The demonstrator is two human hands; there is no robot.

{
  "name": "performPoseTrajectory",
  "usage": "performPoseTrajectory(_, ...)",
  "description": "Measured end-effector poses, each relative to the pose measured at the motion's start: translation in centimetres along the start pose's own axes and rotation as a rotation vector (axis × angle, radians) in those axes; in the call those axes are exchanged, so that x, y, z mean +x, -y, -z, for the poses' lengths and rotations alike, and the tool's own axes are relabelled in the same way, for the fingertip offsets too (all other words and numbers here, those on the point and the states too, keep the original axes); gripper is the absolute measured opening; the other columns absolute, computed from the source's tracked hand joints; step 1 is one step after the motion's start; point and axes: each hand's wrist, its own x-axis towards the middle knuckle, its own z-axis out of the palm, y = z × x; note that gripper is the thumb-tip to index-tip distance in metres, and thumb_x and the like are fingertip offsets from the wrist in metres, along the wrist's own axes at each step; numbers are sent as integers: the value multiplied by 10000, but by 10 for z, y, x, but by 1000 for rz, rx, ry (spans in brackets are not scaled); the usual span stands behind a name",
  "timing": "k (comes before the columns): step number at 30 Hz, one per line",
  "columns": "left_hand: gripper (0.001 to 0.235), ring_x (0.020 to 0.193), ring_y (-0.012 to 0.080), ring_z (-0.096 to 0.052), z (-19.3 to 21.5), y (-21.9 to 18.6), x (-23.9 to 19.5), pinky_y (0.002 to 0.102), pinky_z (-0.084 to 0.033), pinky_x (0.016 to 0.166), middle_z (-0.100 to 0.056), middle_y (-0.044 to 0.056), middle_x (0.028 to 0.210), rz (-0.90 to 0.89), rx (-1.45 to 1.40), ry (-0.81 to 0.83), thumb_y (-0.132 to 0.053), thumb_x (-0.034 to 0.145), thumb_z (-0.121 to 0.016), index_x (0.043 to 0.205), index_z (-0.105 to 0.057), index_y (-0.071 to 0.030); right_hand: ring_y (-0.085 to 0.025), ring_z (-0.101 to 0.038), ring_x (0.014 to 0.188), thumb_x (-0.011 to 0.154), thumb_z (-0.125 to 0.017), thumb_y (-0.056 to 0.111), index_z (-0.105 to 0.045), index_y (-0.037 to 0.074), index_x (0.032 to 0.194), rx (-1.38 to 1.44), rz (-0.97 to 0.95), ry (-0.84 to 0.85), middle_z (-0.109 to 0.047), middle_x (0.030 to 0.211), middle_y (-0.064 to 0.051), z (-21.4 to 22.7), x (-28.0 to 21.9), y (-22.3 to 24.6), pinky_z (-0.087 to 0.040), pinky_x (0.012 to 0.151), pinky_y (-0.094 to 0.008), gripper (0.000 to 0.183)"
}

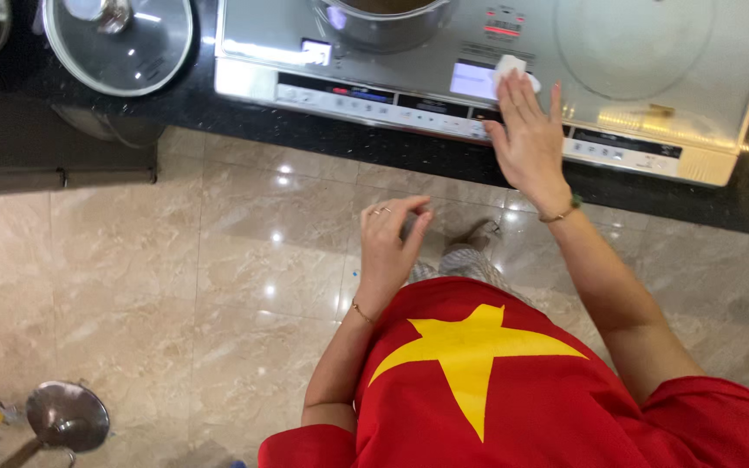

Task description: The person wipes the glass stovetop with a white paper towel, then briefly handles a small spice container and a colander of chopped vegetables. They continue wiping the stovetop and surrounding countertop, lift a pot lid to wipe underneath, and finish by drying the surface with a maroon cloth.

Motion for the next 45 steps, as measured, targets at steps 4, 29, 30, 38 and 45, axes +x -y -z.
performPoseTrajectory(4, 170, 1000, 222, -650, 14, 43, 7, 369, -415, 923, -727, 32, 1009, 94, 103, -171, -182, 985, -684, 1130, -711, -97, -423, -310, 1569, 1098, -553, 257, -414, -47, 1585, 192, 102, 39, -369, 1659, -275, -7, 14, 16, -174, 1315, -501, 591)
performPoseTrajectory(29, 177, 1007, 207, -660, 54, 95, -8, 356, -435, 909, -730, 25, 1026, 239, 97, -309, -223, 1003, -677, 1137, -708, -112, -405, -302, 1539, 1086, -600, 493, -304, -58, 1601, 238, 509, 87, -356, 1630, -279, -112, 180, 219, -186, 1302, -478, 810)
performPoseTrajectory(30, 177, 999, 203, -662, 53, 93, -9, 356, -430, 894, -734, 23, 1024, 238, 104, -297, -226, 999, -679, 1133, -710, -114, -402, -309, 1533, 1089, -603, 496, -303, -64, 1598, 223, 507, 79, -362, 1620, -284, -110, 177, 216, -188, 1300, -478, 814)
performPoseTrajectory(38, 169, 1016, 225, -651, 27, 71, -7, 365, -431, 902, -730, 25, 1039, 155, 72, -276, -207, 995, -678, 1129, -706, -106, -383, -319, 1551, 1068, -646, 450, -304, -82, 1601, 158, 443, 59, -358, 1644, -265, -75, 112, 152, -195, 1308, -484, 827)
performPoseTrajectory(45, 168, 1001, 218, -656, -11, 48, 3, 375, -432, 902, -725, 18, 1027, 31, 49, -151, -189, 984, -692, 1132, -700, -109, -384, -283, 1554, 963, -712, 421, -307, -81, 1596, 60, 312, 22, -328, 1655, -258, -39, 11, 86, -183, 1285, -533, 904)
